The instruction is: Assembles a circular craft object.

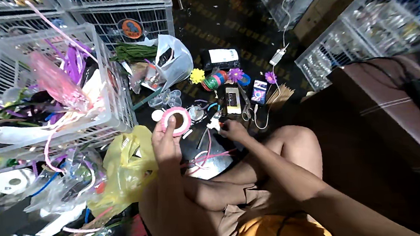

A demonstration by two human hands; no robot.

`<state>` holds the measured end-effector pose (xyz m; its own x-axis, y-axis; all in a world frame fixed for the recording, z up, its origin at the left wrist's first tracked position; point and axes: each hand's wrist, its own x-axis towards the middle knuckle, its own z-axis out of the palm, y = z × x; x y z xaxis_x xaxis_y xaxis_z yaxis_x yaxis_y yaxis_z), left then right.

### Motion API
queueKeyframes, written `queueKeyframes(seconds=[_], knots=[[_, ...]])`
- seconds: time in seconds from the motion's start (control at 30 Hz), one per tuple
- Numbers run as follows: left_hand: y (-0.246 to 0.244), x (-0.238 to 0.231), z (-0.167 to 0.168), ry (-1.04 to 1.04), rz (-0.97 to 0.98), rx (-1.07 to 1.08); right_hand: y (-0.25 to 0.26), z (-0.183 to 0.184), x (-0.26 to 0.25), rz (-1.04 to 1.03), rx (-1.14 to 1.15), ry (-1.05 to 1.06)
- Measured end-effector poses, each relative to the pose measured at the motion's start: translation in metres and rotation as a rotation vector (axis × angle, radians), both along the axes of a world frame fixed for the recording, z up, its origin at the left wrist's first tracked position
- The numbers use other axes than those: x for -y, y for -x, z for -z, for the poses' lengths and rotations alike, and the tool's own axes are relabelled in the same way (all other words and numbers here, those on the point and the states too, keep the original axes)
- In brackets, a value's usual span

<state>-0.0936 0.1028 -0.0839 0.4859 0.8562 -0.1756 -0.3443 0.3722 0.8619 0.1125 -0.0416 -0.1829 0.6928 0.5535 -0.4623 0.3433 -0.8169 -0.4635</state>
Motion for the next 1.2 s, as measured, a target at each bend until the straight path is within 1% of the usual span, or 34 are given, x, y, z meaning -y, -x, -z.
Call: queueKeyframes(seconds=[0.1,0.17,0.27,0.33,0.4,0.5,0.57,0.6,0.63,0.67,0.7,0.77,0.9,1.03,1.1,1.2], knots=[[-0.004,0.005,0.001,0.042,0.009,-0.035,0.017,0.029,-0.02,0.013,0.09,0.092],[-0.006,0.005,0.005,0.01,0.0,-0.094,0.021,0.04,-0.028,0.036,0.135,0.133],[-0.007,0.003,0.006,0.0,0.07,-0.086,0.026,0.044,-0.032,0.07,0.179,0.143],[-0.008,0.002,0.0,0.096,0.141,-0.082,0.025,0.038,-0.03,0.091,0.161,0.107],[-0.008,0.004,-0.006,0.165,0.172,-0.071,0.022,0.025,-0.023,0.111,0.121,-0.013],[-0.005,0.004,-0.006,0.118,0.162,-0.048,0.018,0.0,-0.008,0.185,-0.024,-0.355],[-0.004,0.003,-0.007,0.041,0.146,-0.08,0.018,-0.018,0.003,0.27,-0.216,-0.611],[-0.004,0.003,-0.007,-0.017,0.127,-0.112,0.019,-0.029,0.007,0.319,-0.362,-0.749],[-0.004,0.004,-0.008,-0.085,0.099,-0.15,0.018,-0.041,0.012,0.347,-0.503,-0.853],[-0.004,0.005,-0.008,-0.155,0.075,-0.184,0.015,-0.054,0.015,0.36,-0.599,-0.91],[-0.004,0.007,-0.009,-0.217,0.05,-0.213,0.011,-0.063,0.019,0.331,-0.656,-0.947],[-0.005,0.01,-0.008,-0.33,0.023,-0.243,0.003,-0.077,0.027,0.21,-0.662,-0.983],[-0.006,0.016,-0.004,-0.534,0.052,-0.283,-0.001,-0.097,0.036,0.046,-0.583,-1.061],[-0.01,0.017,0.005,-0.732,0.066,-0.296,0.009,-0.116,0.04,-0.03,-0.46,-1.098],[-0.013,0.018,0.006,-0.751,0.096,-0.273,0.009,-0.119,0.042,-0.075,-0.442,-1.111],[-0.017,0.02,0.006,-0.689,0.165,-0.236,0.011,-0.118,0.041,-0.126,-0.489,-1.152]])
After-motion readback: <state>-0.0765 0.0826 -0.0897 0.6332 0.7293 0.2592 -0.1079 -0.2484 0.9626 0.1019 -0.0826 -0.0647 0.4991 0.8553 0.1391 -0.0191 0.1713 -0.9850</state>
